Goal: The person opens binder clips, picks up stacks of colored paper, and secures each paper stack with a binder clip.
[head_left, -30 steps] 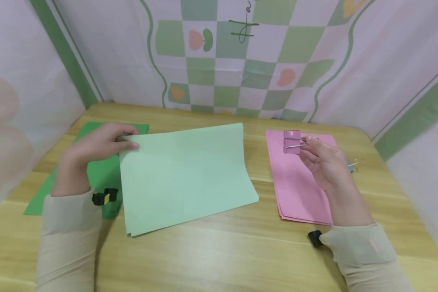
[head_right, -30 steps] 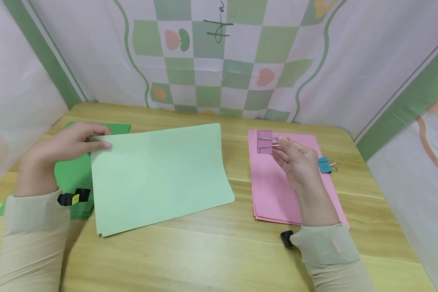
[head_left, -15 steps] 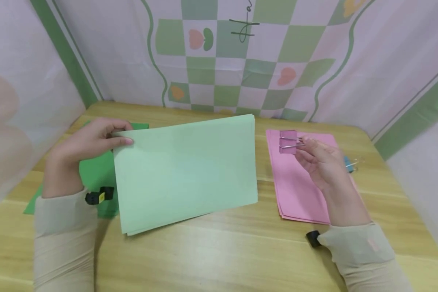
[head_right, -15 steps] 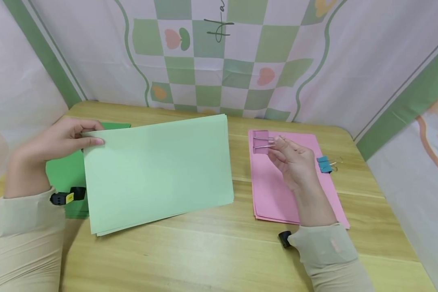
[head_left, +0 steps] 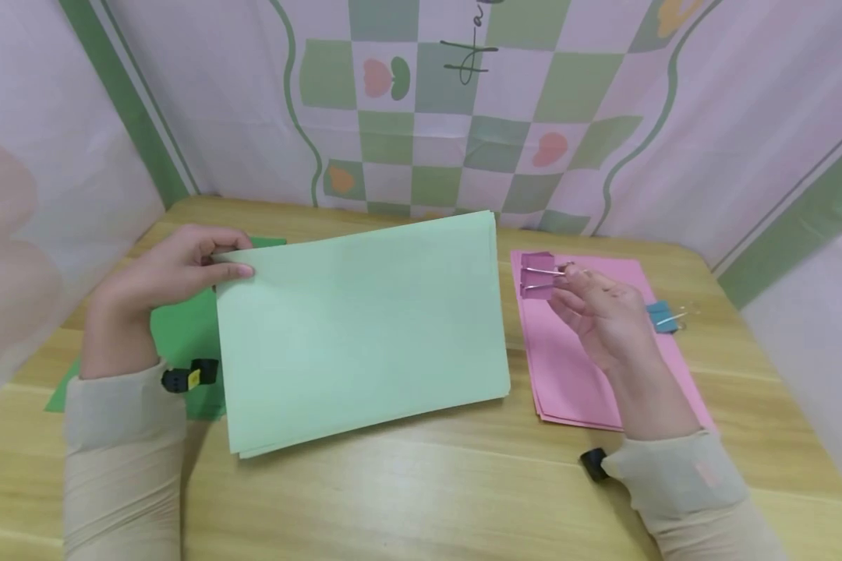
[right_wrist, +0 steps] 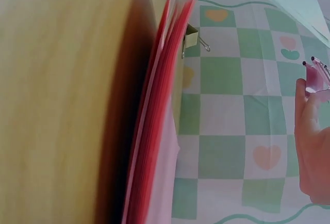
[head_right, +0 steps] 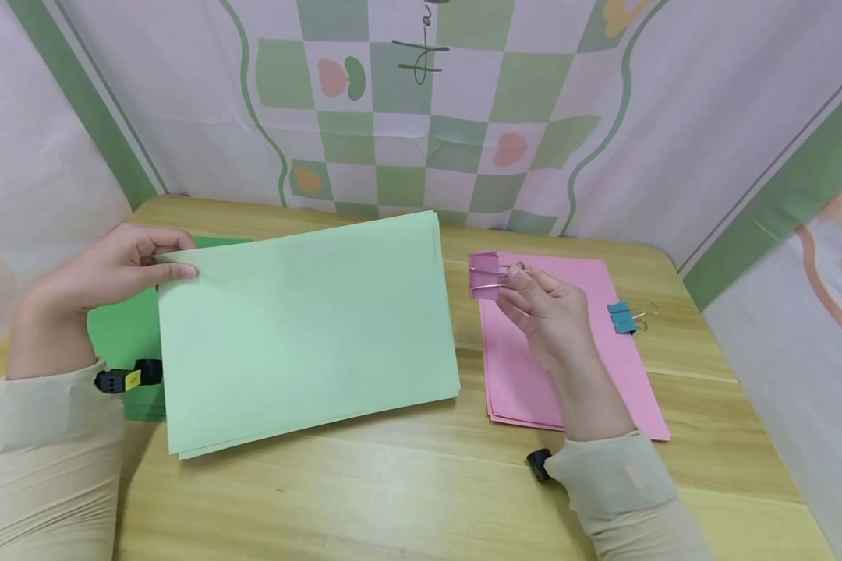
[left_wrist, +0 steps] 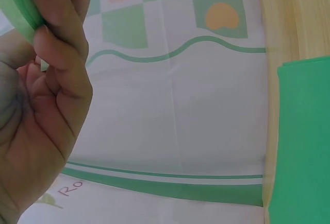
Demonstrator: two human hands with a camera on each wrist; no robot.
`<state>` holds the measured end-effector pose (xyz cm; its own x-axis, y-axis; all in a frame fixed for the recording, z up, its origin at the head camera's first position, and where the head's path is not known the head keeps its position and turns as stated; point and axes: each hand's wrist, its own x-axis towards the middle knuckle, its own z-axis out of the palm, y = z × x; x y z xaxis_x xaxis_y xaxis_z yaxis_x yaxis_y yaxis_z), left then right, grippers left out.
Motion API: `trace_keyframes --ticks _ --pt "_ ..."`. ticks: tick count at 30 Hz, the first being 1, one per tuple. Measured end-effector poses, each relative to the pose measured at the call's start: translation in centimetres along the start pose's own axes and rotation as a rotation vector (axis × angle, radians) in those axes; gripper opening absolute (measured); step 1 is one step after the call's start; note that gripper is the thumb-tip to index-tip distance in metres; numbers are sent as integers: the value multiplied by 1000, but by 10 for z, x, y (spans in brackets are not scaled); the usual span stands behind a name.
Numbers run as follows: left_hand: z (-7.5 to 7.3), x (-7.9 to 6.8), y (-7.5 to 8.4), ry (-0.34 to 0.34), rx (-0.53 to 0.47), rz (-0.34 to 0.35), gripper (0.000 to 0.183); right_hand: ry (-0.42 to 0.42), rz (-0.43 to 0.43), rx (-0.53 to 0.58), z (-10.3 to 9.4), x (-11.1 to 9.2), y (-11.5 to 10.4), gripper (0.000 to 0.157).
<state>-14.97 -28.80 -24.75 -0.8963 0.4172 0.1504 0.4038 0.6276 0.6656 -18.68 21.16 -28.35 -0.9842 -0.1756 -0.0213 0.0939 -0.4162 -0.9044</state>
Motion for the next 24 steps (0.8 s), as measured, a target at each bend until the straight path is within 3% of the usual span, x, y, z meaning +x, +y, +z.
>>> trace_keyframes --ticks 9,24 --pt "0 -1 0 14 -18 8 4 -84 -40 11 11 -6 2 20" --pt "1 1 2 9 -19 32 5 -90 -32 32 18 -7 7 18"
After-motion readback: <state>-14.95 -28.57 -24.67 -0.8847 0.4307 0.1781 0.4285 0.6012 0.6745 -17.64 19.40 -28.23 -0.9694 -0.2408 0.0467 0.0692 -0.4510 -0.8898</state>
